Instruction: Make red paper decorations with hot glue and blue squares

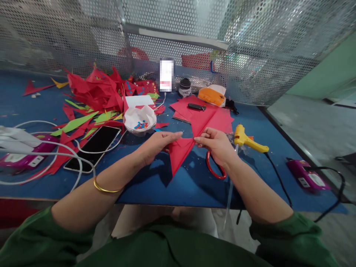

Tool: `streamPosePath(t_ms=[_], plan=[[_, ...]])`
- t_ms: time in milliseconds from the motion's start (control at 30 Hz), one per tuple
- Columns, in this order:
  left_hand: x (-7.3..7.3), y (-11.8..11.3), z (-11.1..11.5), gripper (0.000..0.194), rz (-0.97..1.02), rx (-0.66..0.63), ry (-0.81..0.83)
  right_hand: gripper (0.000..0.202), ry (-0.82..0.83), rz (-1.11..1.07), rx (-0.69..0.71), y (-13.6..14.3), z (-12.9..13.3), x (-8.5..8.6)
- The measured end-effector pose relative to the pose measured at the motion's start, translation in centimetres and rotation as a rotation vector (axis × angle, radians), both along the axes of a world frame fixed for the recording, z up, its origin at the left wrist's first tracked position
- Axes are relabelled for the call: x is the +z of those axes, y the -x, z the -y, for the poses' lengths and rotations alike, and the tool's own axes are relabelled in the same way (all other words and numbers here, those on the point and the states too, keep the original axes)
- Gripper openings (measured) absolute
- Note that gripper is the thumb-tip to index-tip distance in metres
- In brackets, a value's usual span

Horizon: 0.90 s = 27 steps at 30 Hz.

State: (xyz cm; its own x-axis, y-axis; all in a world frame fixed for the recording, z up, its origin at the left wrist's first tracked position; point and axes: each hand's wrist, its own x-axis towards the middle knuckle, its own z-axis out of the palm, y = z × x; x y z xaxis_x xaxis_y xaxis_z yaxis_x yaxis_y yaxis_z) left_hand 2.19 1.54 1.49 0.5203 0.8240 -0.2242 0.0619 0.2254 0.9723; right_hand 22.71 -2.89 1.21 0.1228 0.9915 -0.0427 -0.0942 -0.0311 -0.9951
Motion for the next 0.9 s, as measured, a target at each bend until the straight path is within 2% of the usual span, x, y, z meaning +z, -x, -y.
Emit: streamPosePath(t_ms=[100, 200, 300, 367, 467, 533, 567, 633, 700, 733, 800, 900], plan=[[0.3, -0.1, 0.7, 0.037, 0.041, -0.16, 0.184, 0.032, -0.006, 0.044, 0.049, 0.8, 0.2, -0.5], [0.2, -0.1, 0.9, 0.03, 0.093, -0.239, 0.329, 0.028, 0.004, 0.07, 0.095, 1.3, 0.3, -0.9], [-0.1, -0.1, 0.8, 0.024, 0.074, -0.247, 0.287, 0.028, -0.017, 0.132, 0.116, 1.6, 0.2, -1.1], [-0.3, -0.1, 0.8, 0.023, 0.047, -0.235, 0.237, 0.027, -0.054, 0.253, 0.117, 1.0, 0.3, -0.8], [-0.5, -0.1, 0.7, 0.026, 0.01, -0.181, 0.21, 0.022, -0.146, 0.703, -0.02, -1.4, 1.0, 0.7], [-0.5, 0.0, 0.5, 0.029, -0.001, -0.144, 0.195, 0.029, -0.165, 1.186, -0.231, -4.2, 2.0, 1.8], [-0.5, 0.0, 0.4, 0.029, 0.0, -0.129, 0.18, 0.035, -0.105, 1.427, -0.304, -5.7, 2.5, 2.2], [-0.5, 0.1, 0.3, 0.026, 0.0, -0.106, 0.153, 0.036, 0.102, 1.768, -0.297, -8.9, 3.4, 2.6], [-0.5, 0.0, 0.3, 0.021, -0.004, -0.088, 0.145, 0.035, 0.3, 1.908, -0.123, -11.5, 3.9, 2.3], [-0.4, 0.0, 0.4, 0.02, -0.007, -0.085, 0.149, 0.034, 0.332, 1.915, -0.09, -12.4, 4.0, 2.0], [-0.3, 0.0, 0.4, 0.019, -0.005, -0.093, 0.158, 0.034, 0.365, 1.914, -0.049, -13.6, 3.9, 1.4], [-0.1, -0.1, 0.6, 0.02, 0.019, -0.105, 0.175, 0.039, 0.354, 1.906, -0.061, -14.1, 3.7, 0.7]])
